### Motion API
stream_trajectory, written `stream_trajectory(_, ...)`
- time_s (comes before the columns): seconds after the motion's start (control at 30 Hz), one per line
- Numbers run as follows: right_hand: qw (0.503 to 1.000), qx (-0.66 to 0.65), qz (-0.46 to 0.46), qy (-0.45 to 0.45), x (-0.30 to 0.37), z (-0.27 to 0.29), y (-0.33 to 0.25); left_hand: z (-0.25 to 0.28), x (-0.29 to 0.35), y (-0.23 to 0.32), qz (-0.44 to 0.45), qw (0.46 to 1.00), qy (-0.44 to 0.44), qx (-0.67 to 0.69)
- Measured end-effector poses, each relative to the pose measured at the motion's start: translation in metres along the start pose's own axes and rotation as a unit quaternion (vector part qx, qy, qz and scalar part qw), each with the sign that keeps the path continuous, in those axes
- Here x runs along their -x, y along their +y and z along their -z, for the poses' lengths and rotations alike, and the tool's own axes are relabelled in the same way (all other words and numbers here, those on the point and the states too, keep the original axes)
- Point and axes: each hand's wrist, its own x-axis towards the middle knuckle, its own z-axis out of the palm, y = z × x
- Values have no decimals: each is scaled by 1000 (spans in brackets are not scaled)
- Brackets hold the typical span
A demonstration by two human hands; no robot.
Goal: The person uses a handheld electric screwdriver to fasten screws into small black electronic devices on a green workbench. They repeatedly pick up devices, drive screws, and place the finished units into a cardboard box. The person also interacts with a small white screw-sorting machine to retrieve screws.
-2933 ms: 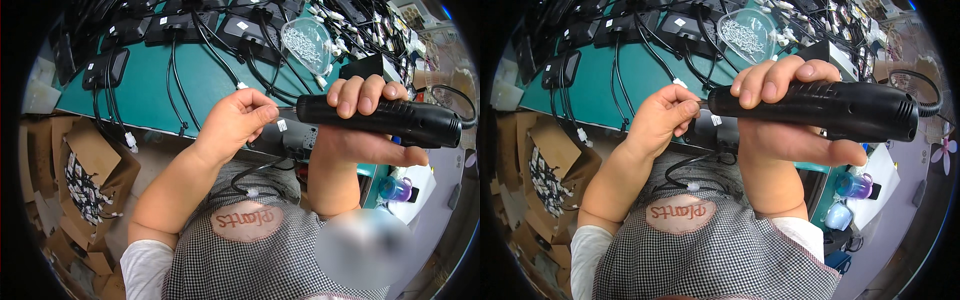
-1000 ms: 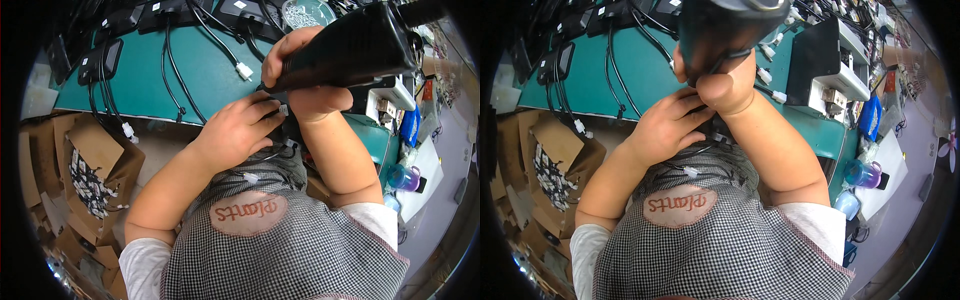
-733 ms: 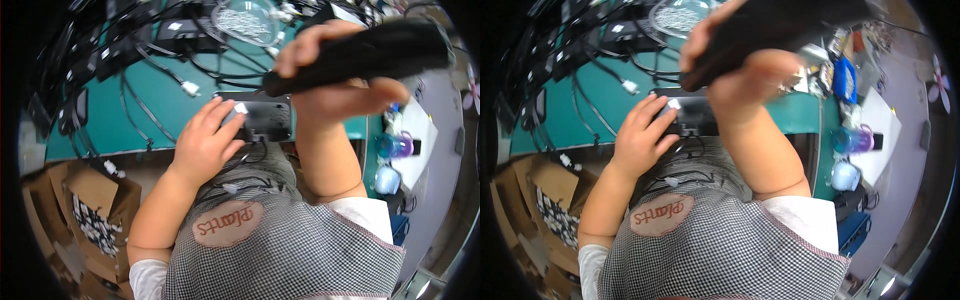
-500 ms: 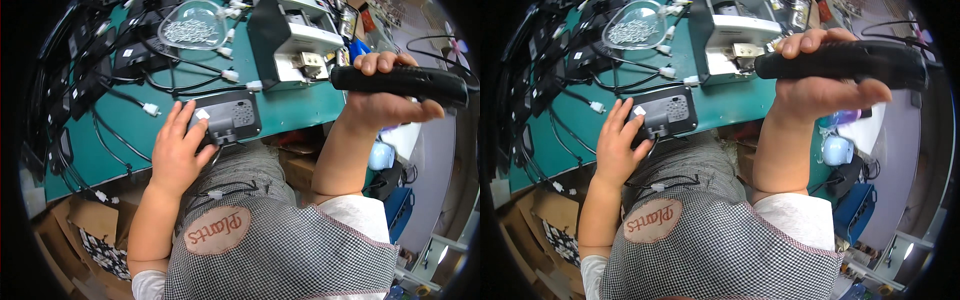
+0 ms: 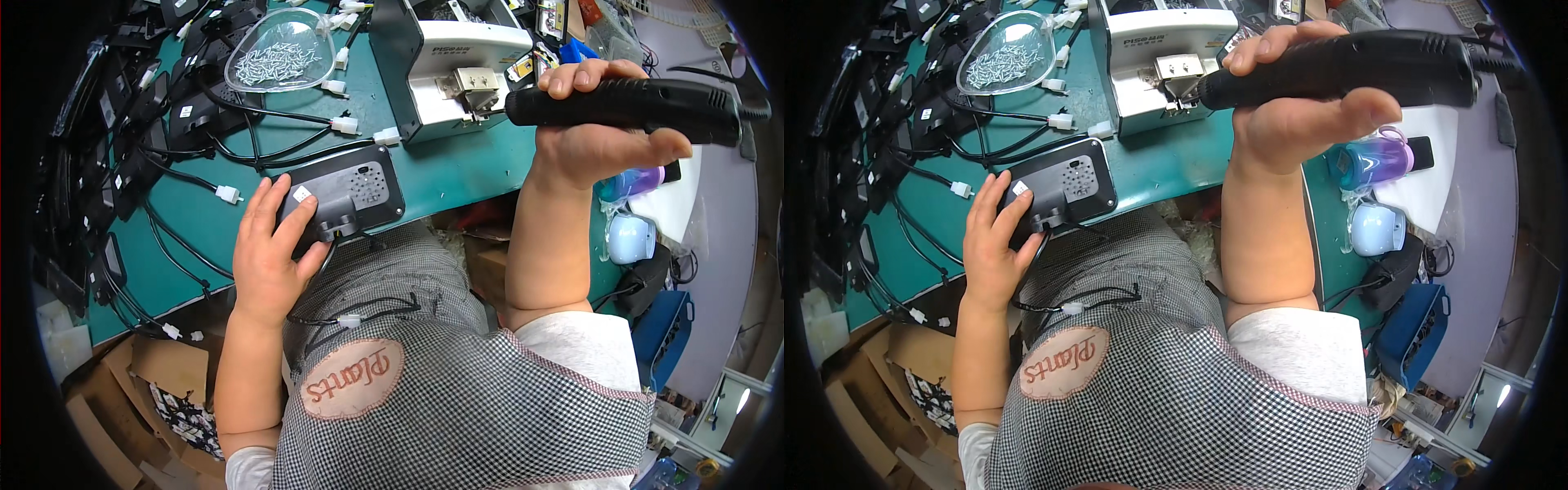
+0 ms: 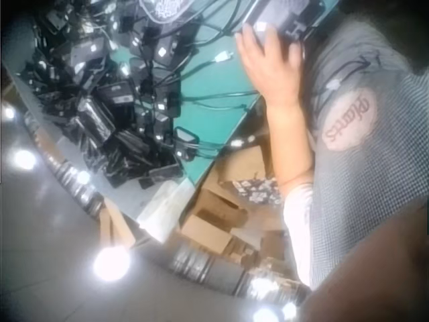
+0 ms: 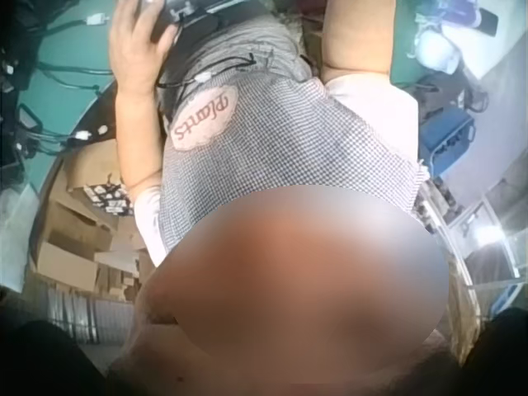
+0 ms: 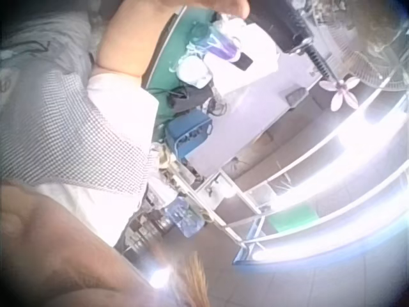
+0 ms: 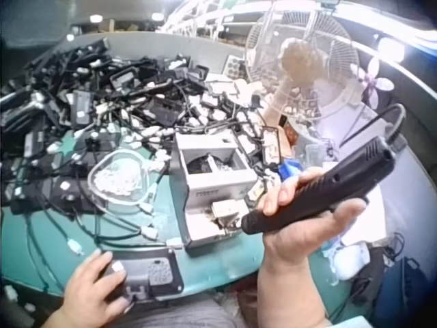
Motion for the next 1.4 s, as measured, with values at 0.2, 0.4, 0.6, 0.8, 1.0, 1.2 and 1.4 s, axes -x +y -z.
stream_trajectory(0.2,1000,20,8,-14,4,11,20,-2,-1,-1,-1,1000,-10,-2)
stream_trajectory(0.4,997,-47,52,-40,4,2,7,-3,-1,0,-4,1000,-11,-19)
stream_trajectory(0.6,993,-5,42,-108,6,15,16,-3,-2,1,-11,1000,-14,-21)
stream_trajectory(0.8,986,-16,103,-130,8,13,21,-4,-1,1,-16,1000,-7,-18)
stream_trajectory(1.0,979,-30,122,-160,9,7,10,-3,-1,0,-16,1000,-6,-14)
stream_trajectory(1.2,986,-29,59,-155,12,18,15,-3,-1,-1,-17,1000,-6,-10)
stream_trajectory(1.4,991,51,95,-80,17,9,16,-4,-1,-1,-14,1000,-6,-8)
